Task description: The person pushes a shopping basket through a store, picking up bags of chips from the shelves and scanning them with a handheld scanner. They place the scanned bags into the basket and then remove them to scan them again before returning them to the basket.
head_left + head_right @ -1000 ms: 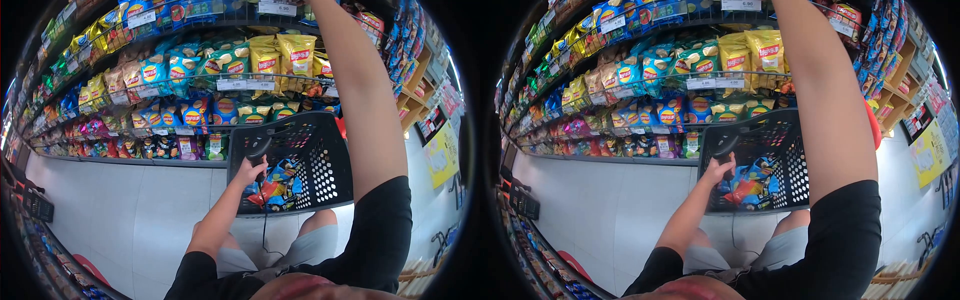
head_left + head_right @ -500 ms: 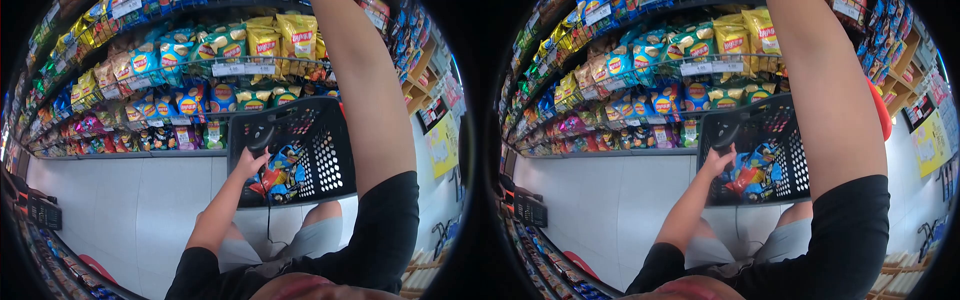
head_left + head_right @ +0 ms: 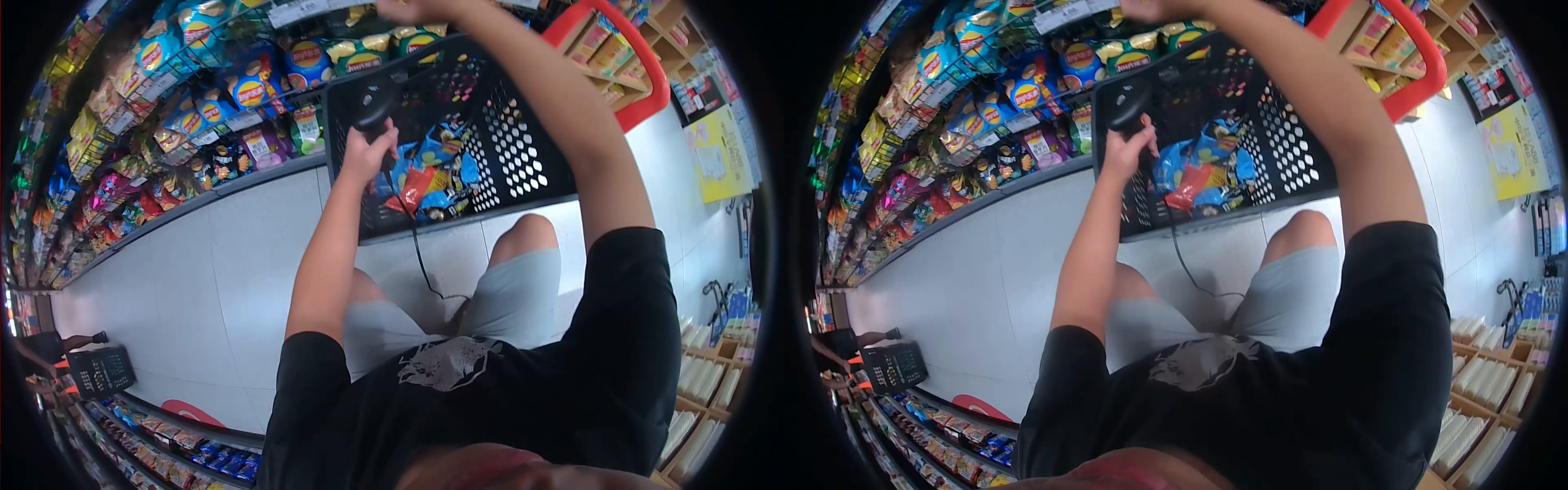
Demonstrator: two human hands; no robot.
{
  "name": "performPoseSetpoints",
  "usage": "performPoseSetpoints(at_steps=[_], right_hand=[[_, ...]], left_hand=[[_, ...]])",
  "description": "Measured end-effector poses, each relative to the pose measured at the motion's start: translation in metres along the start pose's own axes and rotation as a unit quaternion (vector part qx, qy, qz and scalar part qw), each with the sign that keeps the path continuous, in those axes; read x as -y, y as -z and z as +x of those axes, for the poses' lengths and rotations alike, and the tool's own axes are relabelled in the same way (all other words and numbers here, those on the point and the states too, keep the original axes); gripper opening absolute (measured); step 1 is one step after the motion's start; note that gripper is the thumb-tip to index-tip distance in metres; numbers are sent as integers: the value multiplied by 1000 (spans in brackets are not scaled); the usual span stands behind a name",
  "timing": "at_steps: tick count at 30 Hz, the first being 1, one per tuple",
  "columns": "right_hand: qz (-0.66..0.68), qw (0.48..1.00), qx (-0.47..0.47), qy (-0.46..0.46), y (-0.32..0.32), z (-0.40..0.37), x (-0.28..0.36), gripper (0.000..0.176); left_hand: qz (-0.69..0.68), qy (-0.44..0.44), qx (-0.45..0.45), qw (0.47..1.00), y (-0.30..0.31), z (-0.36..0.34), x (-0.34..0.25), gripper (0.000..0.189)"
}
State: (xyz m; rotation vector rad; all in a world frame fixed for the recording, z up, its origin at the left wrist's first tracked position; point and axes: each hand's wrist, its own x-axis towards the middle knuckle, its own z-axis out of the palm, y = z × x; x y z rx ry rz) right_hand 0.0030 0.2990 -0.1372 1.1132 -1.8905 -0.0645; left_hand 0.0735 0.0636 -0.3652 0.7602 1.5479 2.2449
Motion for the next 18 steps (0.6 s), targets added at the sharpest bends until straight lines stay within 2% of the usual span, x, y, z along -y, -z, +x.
performPoseSetpoints(at_steps=[1,2,4,6,8,11,14,15,18], right_hand=[[25,987,158,-31,-27,-37,20,11],[50,947,312,-59,-52,-73,41,19],[149,874,451,-103,-86,-129,79,22],[113,821,557,-57,-124,-190,103,18],[196,703,675,-108,-146,-235,115,24],[254,603,738,-167,-186,-305,124,30],[137,678,710,-129,-192,-316,142,36],[93,622,747,-216,-185,-304,144,42],[108,611,719,-314,-167,-288,136,51]], left_hand=[[-4,3,-9,1000,-1,0,1,10],[9,-8,8,1000,2,1,2,10],[17,-16,21,999,3,0,2,10],[20,-15,18,1000,4,0,2,10],[32,-6,17,999,4,-3,3,11],[59,4,19,998,4,-3,2,12],[96,3,17,995,7,-2,5,13],[104,3,25,994,7,0,4,14],[145,9,53,988,8,1,4,9]])
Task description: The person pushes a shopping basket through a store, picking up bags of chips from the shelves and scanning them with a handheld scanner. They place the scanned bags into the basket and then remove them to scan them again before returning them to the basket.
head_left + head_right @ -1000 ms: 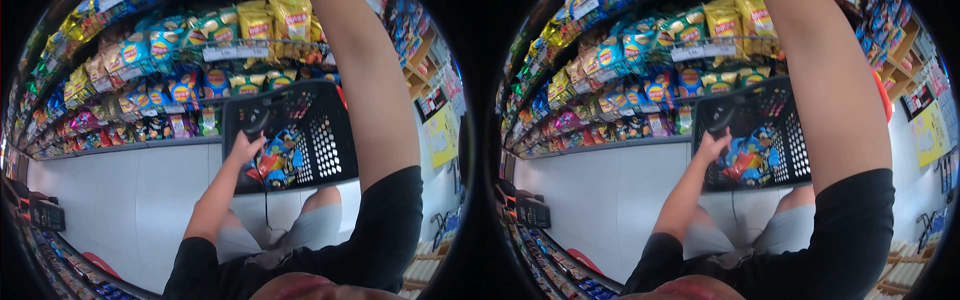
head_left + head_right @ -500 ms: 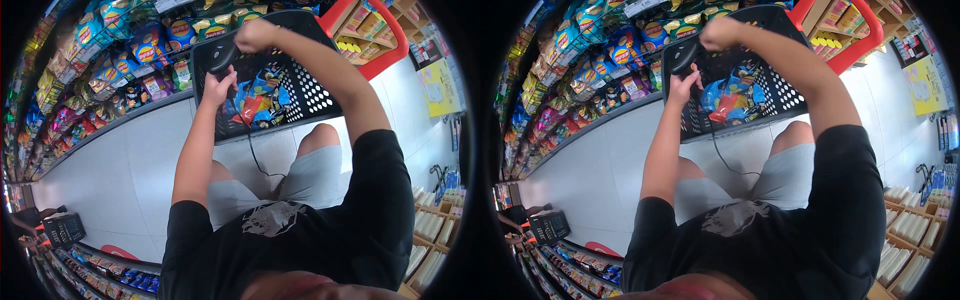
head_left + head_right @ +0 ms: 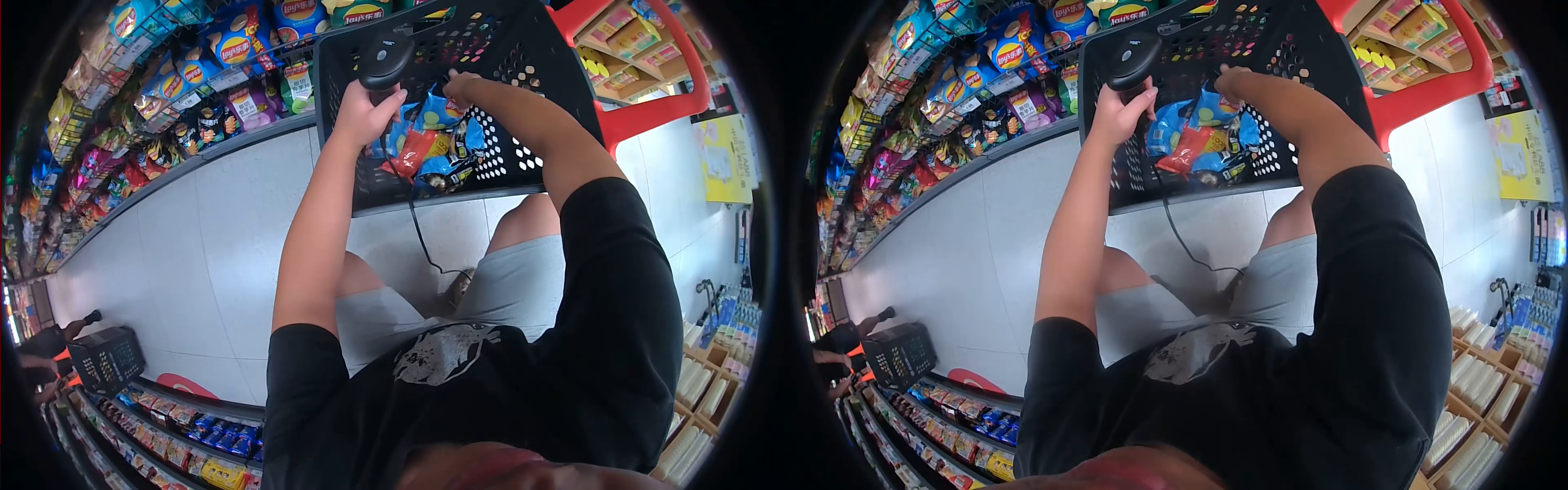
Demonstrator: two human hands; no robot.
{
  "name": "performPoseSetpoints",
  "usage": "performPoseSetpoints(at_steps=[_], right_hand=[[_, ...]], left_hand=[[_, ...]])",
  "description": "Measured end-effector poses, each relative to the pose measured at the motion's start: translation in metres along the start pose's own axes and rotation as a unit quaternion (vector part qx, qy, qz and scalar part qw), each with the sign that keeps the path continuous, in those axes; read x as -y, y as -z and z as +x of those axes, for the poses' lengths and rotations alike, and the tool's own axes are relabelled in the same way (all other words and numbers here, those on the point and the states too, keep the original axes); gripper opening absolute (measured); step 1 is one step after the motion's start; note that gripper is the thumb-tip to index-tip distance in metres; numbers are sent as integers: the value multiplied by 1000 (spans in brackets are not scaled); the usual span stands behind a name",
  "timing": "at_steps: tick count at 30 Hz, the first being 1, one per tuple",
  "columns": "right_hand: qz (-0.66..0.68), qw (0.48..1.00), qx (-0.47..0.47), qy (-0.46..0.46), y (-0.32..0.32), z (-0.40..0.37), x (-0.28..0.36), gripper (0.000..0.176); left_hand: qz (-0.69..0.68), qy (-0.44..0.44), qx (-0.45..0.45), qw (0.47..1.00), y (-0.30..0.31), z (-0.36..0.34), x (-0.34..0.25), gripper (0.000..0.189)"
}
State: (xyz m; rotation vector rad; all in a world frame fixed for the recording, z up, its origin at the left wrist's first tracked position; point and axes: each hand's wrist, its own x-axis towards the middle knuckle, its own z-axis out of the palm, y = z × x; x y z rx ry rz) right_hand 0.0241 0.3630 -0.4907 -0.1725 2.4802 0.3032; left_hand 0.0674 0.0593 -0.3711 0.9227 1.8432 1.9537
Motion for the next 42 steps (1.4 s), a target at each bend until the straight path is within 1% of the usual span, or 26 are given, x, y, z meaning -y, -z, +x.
performPoseSetpoints(at_steps=[1,4,5,8,9,10,11,12,14,15,18,19,21,22,25,26,27,30,31,34,35,38,39,42], right_hand=[[-59,996,16,61,-2,9,-4,42],[-141,979,23,148,-12,26,-1,38],[-142,975,2,172,6,2,10,32],[-111,978,-34,174,61,-43,28,26],[-105,983,-43,143,83,-58,36,22],[-55,984,-84,148,113,-91,40,20],[-45,984,-99,138,138,-112,42,21],[-33,984,-115,128,157,-129,41,22],[48,969,-187,156,178,-154,31,18],[54,952,-250,167,181,-165,27,15],[79,917,-337,199,192,-207,26,11],[92,904,-371,193,189,-215,26,11],[119,872,-439,180,186,-229,24,10],[124,861,-457,184,185,-231,23,11],[143,832,-500,190,178,-237,18,15],[151,815,-521,205,178,-237,19,14],[154,809,-528,207,178,-235,21,14],[160,788,-552,222,179,-226,37,14],[152,784,-556,228,179,-223,42,14],[121,760,-590,244,180,-225,50,12],[136,754,-595,243,180,-225,51,17],[175,747,-597,232,186,-237,43,31],[187,748,-595,227,190,-244,38,36],[160,683,-680,211,200,-253,8,48]], left_hand=[[-1,-1,-2,1000,-1,1,0,9],[9,2,-13,1000,1,2,-2,9],[15,6,-20,1000,0,1,-4,8],[22,13,-61,998,-3,4,-2,9],[27,14,-78,996,-2,6,-1,9],[32,15,-96,995,-1,8,0,9],[64,40,-113,991,1,9,0,11],[93,16,-139,986,1,11,4,14],[151,-34,-188,970,-2,14,7,20],[154,-14,-199,968,-5,12,4,33],[151,54,-156,975,-12,9,-14,59],[120,106,-123,979,-11,8,-21,62],[91,44,-89,991,-8,9,-4,63],[76,13,-69,995,-10,11,-4,64],[103,-37,-71,991,-15,13,-4,59],[110,-53,-73,990,-17,14,-4,58],[127,-23,-75,989,-17,11,-5,57],[188,98,-90,973,-23,6,-36,59],[113,11,-114,987,-21,9,-9,63],[105,-32,-133,985,-20,10,-6,70],[129,-27,-136,982,-25,7,-27,70],[149,-11,-165,975,-26,7,-38,70],[124,-19,-172,977,-29,6,-43,66],[48,-30,-183,982,-21,8,-26,64]])
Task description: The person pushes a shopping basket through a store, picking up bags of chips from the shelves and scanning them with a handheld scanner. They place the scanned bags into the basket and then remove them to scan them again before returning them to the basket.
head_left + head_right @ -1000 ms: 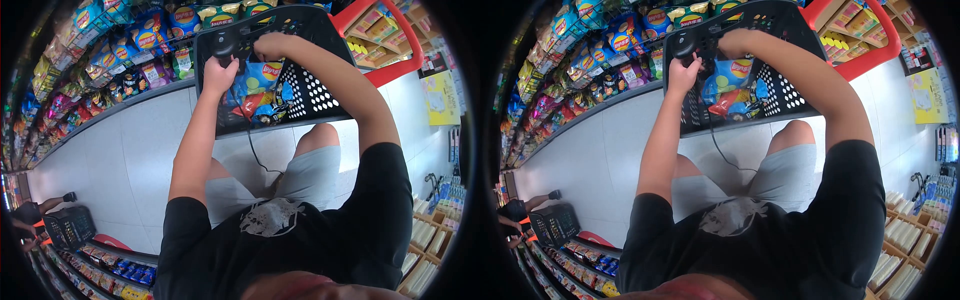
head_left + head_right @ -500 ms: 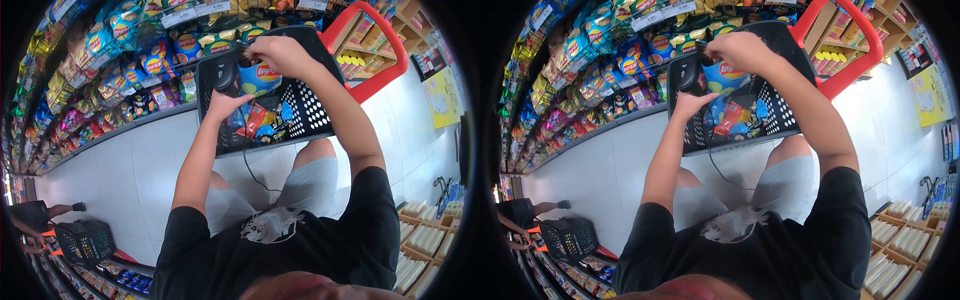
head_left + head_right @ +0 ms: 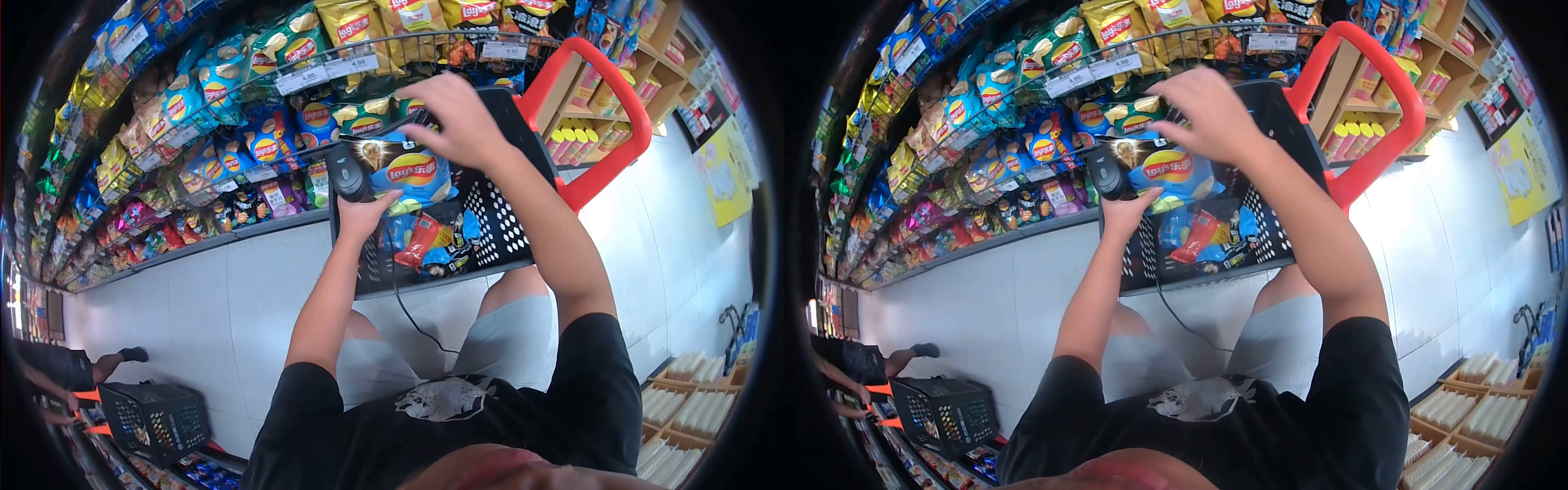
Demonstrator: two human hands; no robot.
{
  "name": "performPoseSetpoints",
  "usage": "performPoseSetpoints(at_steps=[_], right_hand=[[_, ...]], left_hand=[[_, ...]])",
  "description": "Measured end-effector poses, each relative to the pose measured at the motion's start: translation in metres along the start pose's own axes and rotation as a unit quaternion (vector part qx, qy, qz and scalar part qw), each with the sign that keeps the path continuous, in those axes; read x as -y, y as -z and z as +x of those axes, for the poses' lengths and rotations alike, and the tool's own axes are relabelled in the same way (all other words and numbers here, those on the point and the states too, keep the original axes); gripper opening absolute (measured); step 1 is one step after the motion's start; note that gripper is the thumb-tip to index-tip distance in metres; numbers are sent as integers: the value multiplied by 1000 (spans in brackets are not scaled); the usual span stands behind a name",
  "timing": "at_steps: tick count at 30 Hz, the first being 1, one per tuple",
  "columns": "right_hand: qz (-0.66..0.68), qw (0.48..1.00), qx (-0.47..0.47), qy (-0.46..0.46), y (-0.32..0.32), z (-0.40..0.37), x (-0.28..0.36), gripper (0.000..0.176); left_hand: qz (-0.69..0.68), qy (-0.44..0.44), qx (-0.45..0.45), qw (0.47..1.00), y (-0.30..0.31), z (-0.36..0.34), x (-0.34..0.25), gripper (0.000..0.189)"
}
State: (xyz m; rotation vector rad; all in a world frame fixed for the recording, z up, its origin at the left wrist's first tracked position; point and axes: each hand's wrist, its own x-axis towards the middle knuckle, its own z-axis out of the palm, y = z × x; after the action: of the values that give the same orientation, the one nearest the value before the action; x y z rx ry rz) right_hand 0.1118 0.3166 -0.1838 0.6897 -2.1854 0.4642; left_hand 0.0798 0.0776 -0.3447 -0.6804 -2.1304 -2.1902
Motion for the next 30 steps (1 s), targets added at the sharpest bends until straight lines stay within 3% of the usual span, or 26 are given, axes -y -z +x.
performPoseSetpoints(at_steps=[2,4,5,8,10,14,17,20,21,24,27,30], right_hand=[[-32,998,-44,-34,11,-4,-18,63],[11,992,-4,-123,18,-11,-30,78],[127,970,59,-200,15,-15,-41,96],[266,853,313,-322,4,-32,-50,102],[287,845,337,-299,-21,-45,-53,106],[440,785,306,-311,-40,-43,-49,88],[386,818,319,-284,-32,-34,-48,74],[256,888,289,-251,-5,-24,-46,65],[238,900,252,-263,-4,-27,-59,61],[381,864,24,-329,20,-23,-65,54],[317,886,-126,-314,40,-18,-75,52],[343,861,-266,-266,43,-7,-77,51]], left_hand=[[-20,1,-27,999,4,0,2,57],[-33,3,-52,998,6,1,-1,54],[-34,2,-71,997,5,2,1,52],[-47,18,-62,997,9,4,13,52],[-57,17,-67,996,7,6,15,53],[-63,33,-75,995,2,4,6,53],[-42,38,-79,995,2,3,7,48],[-51,21,-51,997,5,1,20,35],[-44,-7,-20,999,3,4,25,18],[-25,33,6,999,4,0,20,17],[-31,22,34,999,1,-3,19,18],[-35,11,47,998,2,-3,16,22]])
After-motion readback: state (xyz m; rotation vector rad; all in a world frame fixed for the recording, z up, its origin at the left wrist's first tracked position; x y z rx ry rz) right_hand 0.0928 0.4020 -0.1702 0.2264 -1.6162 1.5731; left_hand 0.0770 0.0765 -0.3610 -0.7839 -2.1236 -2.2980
